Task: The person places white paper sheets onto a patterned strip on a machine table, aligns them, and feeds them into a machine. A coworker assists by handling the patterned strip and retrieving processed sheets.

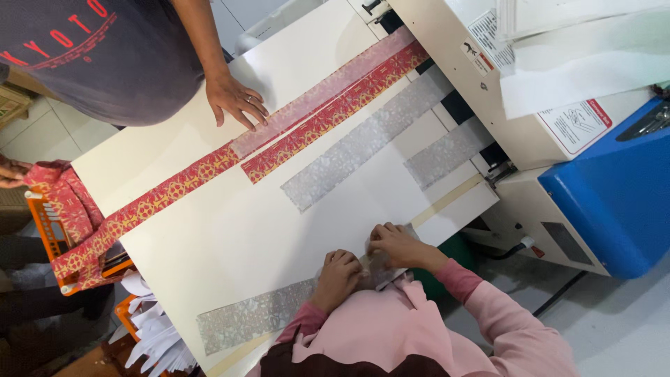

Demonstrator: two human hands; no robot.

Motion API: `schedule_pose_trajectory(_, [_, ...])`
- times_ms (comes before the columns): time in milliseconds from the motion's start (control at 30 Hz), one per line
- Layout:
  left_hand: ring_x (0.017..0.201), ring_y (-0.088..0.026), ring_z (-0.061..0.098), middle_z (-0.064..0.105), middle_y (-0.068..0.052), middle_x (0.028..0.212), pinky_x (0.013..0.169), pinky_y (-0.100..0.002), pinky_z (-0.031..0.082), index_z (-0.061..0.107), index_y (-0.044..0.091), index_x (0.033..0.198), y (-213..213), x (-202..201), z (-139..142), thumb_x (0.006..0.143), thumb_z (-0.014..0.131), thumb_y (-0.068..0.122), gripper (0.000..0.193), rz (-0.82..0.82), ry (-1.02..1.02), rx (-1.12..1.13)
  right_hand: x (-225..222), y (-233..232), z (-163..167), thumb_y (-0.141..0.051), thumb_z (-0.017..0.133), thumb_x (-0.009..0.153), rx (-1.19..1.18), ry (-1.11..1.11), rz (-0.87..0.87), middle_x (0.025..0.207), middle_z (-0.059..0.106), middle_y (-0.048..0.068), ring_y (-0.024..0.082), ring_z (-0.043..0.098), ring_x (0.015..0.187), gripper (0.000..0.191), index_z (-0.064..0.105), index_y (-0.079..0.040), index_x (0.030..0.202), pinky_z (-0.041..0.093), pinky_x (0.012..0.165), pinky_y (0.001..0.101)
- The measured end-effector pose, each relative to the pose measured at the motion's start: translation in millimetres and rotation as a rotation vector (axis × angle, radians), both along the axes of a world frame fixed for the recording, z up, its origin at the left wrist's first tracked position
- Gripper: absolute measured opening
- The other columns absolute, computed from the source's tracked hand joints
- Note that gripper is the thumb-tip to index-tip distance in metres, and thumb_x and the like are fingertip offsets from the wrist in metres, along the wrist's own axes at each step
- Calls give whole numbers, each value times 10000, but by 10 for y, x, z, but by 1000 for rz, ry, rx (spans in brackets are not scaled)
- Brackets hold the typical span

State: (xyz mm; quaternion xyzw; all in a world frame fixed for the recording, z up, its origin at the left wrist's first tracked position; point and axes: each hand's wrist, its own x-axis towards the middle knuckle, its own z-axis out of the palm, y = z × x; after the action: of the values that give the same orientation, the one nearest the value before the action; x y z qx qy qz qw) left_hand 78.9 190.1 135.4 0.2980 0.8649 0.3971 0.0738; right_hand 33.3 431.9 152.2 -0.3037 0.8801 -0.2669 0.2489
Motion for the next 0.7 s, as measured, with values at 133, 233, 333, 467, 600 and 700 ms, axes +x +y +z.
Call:
schedule_pose_trajectory(133, [1046,-226,617,675,-30,990,1019,-450,385,711,91,917,-62,44,36,932,711,285,195,-64,156,-191,16,100,-25,-277,832,716,357,-49,-18,1201,634,43,298,521,1238,360,728,-218,1056,356,1116,493])
schedule_pose_trajectory(233, [1068,-219,614,693,-51,1119,999,-441,402,727,81,1056,-130,58,102,923,684,238,210,-21,304,-131,-10,166,93,-272,815,774,497,-39,-68,1199,647,28,284,512,1270,394,699,-238,1149,311,1160,547])
schedule_pose_trajectory(333, [1077,-236,619,707,-100,1200,968,-432,439,732,86,1135,-173,99,169,883,667,193,281,9,418,-76,49,95,297,-196,852,646,458,60,-112,1281,590,94,330,468,1294,629,688,-231,1253,250,1111,632])
schedule_pose_trajectory(467, [1031,-279,665,710,-92,1114,913,-426,530,685,103,1100,-194,169,189,917,697,180,199,-59,187,91,129,-174,476,-219,845,647,144,66,42,1288,622,97,325,453,1356,421,768,-163,1057,177,1166,625])
schedule_pose_trajectory(600, [1031,-256,752,765,-78,1137,921,-378,593,667,117,1227,-423,232,156,1012,640,294,280,69,-402,135,40,-101,584,-303,841,721,195,-209,17,1081,736,68,249,595,1206,395,757,-116,1058,247,1192,547])
schedule_pose_trajectory(700, [1062,-357,682,720,-171,1160,906,-440,528,636,52,1244,-911,205,130,872,757,403,526,-8,-572,-168,-160,221,679,-361,829,728,143,-405,-172,974,723,89,235,702,931,453,724,-89,1074,558,877,395])
